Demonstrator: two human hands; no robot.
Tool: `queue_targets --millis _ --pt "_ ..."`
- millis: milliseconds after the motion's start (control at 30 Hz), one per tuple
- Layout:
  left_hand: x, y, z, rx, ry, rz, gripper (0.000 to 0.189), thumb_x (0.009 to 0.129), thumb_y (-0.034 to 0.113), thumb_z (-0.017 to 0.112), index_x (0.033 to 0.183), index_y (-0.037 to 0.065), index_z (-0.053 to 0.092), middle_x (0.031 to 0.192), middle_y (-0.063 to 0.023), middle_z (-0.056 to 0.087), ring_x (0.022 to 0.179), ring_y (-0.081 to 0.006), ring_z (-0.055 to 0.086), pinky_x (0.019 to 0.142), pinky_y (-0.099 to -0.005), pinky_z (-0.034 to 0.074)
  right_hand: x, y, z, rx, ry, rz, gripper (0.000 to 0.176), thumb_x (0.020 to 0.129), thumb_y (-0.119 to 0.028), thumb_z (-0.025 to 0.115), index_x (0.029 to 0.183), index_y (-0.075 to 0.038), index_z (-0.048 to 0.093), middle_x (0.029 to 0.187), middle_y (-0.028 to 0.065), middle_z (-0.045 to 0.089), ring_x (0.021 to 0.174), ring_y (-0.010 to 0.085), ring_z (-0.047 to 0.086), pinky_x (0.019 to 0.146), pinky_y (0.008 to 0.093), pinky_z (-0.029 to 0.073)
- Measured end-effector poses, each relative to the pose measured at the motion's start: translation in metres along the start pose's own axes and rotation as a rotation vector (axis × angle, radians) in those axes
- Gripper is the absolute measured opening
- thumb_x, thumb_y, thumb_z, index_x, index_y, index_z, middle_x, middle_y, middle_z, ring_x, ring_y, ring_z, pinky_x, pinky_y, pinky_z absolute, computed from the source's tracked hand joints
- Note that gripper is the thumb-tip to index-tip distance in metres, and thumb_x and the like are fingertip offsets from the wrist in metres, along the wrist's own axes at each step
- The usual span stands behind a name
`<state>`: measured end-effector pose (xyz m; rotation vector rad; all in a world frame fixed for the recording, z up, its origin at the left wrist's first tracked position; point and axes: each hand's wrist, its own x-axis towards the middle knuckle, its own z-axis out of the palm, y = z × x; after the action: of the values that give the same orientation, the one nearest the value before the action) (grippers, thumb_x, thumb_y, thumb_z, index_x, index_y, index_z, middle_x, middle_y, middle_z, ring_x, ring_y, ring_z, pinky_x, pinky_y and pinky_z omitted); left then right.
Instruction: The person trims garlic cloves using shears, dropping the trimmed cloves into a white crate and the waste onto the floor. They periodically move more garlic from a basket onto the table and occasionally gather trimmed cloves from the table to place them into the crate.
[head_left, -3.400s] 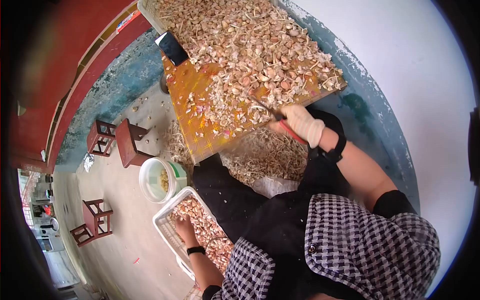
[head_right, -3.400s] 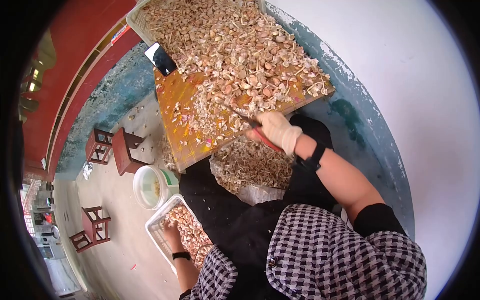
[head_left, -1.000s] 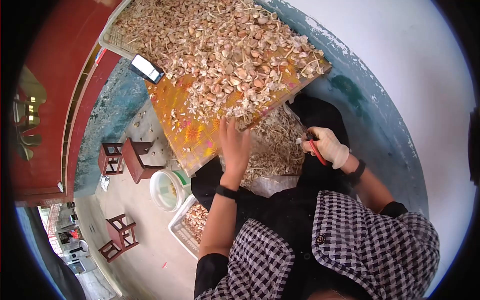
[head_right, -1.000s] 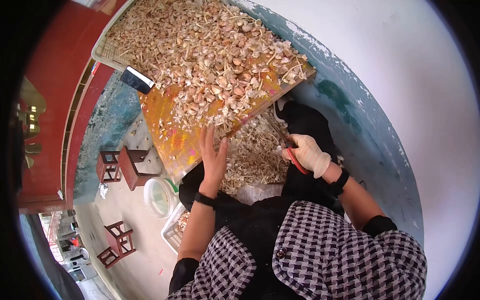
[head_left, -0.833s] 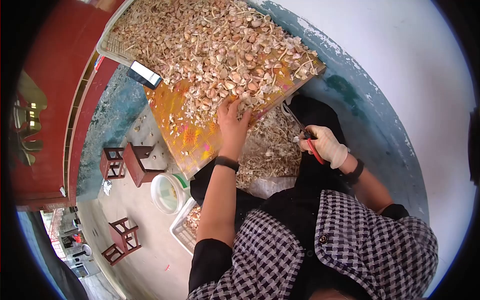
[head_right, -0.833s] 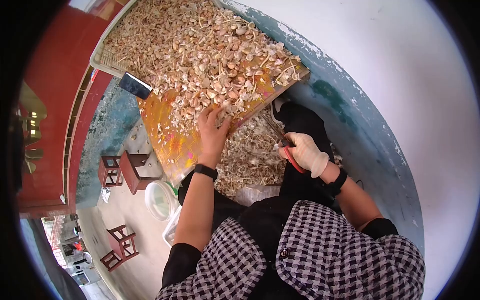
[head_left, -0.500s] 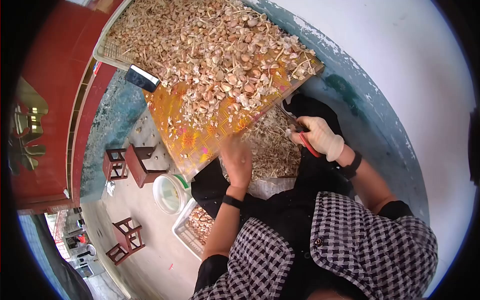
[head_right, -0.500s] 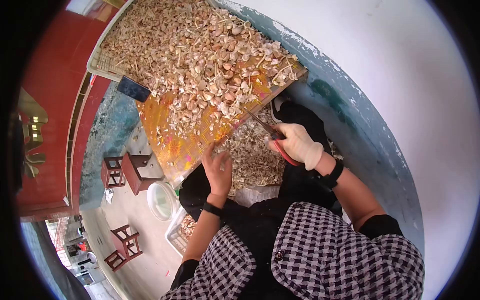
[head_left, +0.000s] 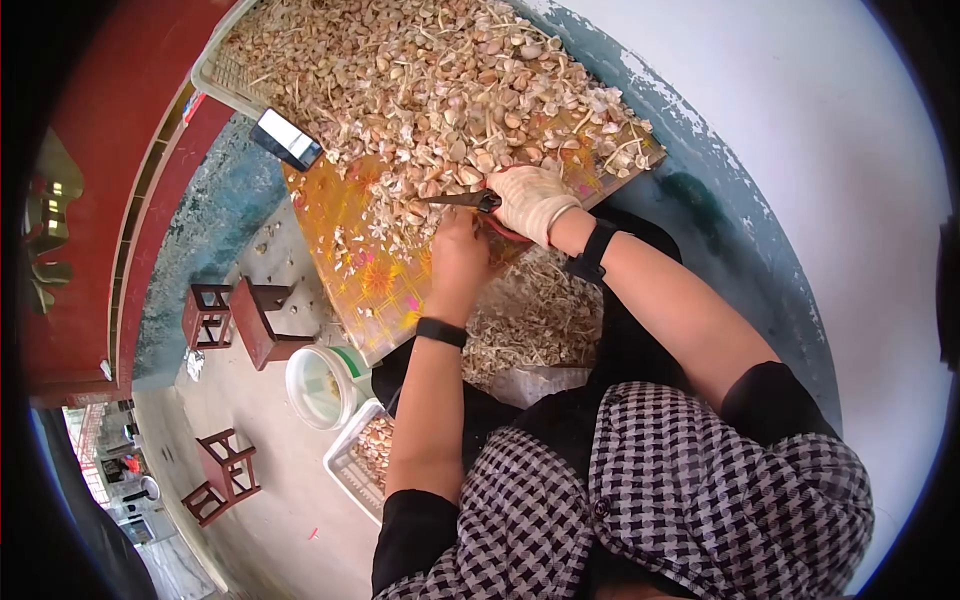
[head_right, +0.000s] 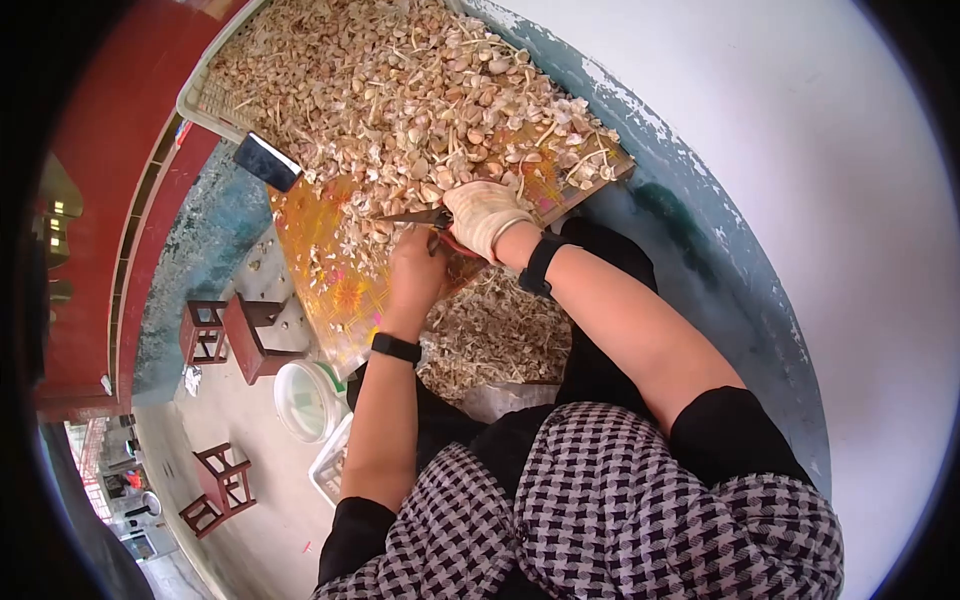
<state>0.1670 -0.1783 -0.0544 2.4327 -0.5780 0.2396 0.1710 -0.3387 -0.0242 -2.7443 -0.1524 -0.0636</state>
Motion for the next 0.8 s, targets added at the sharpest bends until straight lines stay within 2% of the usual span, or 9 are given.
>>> queue_targets --millis 133,167,267,300,433,533,567,700,800 --pt "-0.015 -0.015 -0.02 -0.133 0.026 -0.208 0.014 0.082 0.005 0.06 0.093 -0.002 0.065 0.079 -0.0156 0.065 0.071 -0.0284 0.064 0.067 -0.0383 0.052 0.002 -0.01 -0.006 -0.05 -0.12 -0.021 0.027 0.079 -0.024 0.066 0.102 -0.01 0.065 0.094 0.0145 0.068 0.094 0.0325 0.065 0.079 0.0457 0.051" --pt "-0.015 -0.017 -0.025 -0.563 -0.074 -0.625 0.018 0.088 0.004 0.056 0.103 -0.005 0.063 0.083 -0.0105 0.065 0.074 -0.0199 0.064 0.068 -0.032 0.054 0.003 -0.014 -0.01 -0.054 -0.183 0.005 0.03 0.078 -0.024 0.066 0.104 -0.01 0.063 0.094 0.0144 0.067 0.094 0.0324 0.064 0.079 0.0465 0.05" --pt "-0.031 -0.021 -0.041 -1.429 0.057 -0.789 0.025 0.09 0.001 0.052 0.114 -0.006 0.056 0.089 -0.0092 0.064 0.078 -0.0187 0.064 0.073 -0.0282 0.055 0.005 -0.017 -0.011 -0.043 -0.111 -0.011 0.025 0.08 -0.023 0.066 0.098 -0.006 0.066 0.092 0.016 0.069 0.09 0.0343 0.066 0.078 0.0436 0.053" --pt "-0.033 -0.025 -0.044 -1.553 0.017 -0.774 0.032 0.09 0.002 0.052 0.121 -0.006 0.05 0.096 -0.0111 0.063 0.082 -0.0195 0.063 0.078 -0.0279 0.054 0.009 -0.022 -0.016 -0.025 -0.129 0.054 0.025 0.08 -0.021 0.065 0.099 -0.005 0.065 0.091 0.0172 0.068 0.089 0.0351 0.066 0.078 0.0436 0.053" --pt "-0.045 -0.029 -0.044 -1.799 0.095 -0.838 0.03 0.091 0.003 0.051 0.118 -0.008 0.05 0.096 -0.0121 0.06 0.091 -0.0218 0.059 0.077 -0.0311 0.052 0.012 -0.028 -0.021 0.311 -0.05 0.203 0.036 0.074 -0.023 0.069 0.101 0.0 0.063 0.089 0.0214 0.067 0.087 0.0365 0.066 0.076 0.0429 0.052" --pt "-0.04 -0.027 -0.044 -1.888 0.02 -0.788 0.026 0.092 0.006 0.052 0.115 -0.006 0.052 0.096 -0.0107 0.061 0.089 -0.0195 0.059 0.073 -0.0284 0.05 0.012 -0.028 -0.017 0.671 -0.156 0.224 0.035 0.074 -0.021 0.071 0.1 0.002 0.063 0.084 0.0184 0.068 0.078 0.0275 0.067 0.067 0.0396 0.052" --pt "-0.041 -0.022 -0.045 -1.899 0.001 -0.761 0.024 0.093 0.007 0.053 0.114 -0.004 0.054 0.094 -0.0096 0.062 0.084 -0.0184 0.06 0.071 -0.0263 0.05 0.006 -0.029 -0.017 0.848 -0.21 0.301 0.03 0.076 -0.017 0.072 0.099 0.001 0.064 0.076 0.0118 0.067 0.066 0.0178 0.065 0.057 0.0342 0.051" --pt "-0.045 -0.002 -0.05 -1.757 0.005 -0.597 0.019 0.094 0.01 0.058 0.11 -0.001 0.058 0.09 -0.0059 0.063 0.077 -0.0168 0.06 0.065 -0.0245 0.047 -0.004 -0.029 0.002 1.15 -0.355 0.255 0.031 0.082 -0.003 0.066 0.111 0.0 0.055 0.078 0.0073 0.065 0.061 0.0107 0.06 0.051 0.0253 0.046" --pt "-0.052 -0.001 -0.05 -1.642 0.054 -0.618 0.015 0.094 0.011 0.06 0.105 0.001 0.061 0.09 -0.0046 0.063 0.075 -0.0155 0.059 0.063 -0.0242 0.046 -0.012 -0.033 0.014 1.136 -0.283 0.261 0.031 0.073 -0.02 0.077 0.094 -0.003 0.063 0.069 0.0048 0.062 0.054 0.013 0.055 0.047 0.028 0.043"
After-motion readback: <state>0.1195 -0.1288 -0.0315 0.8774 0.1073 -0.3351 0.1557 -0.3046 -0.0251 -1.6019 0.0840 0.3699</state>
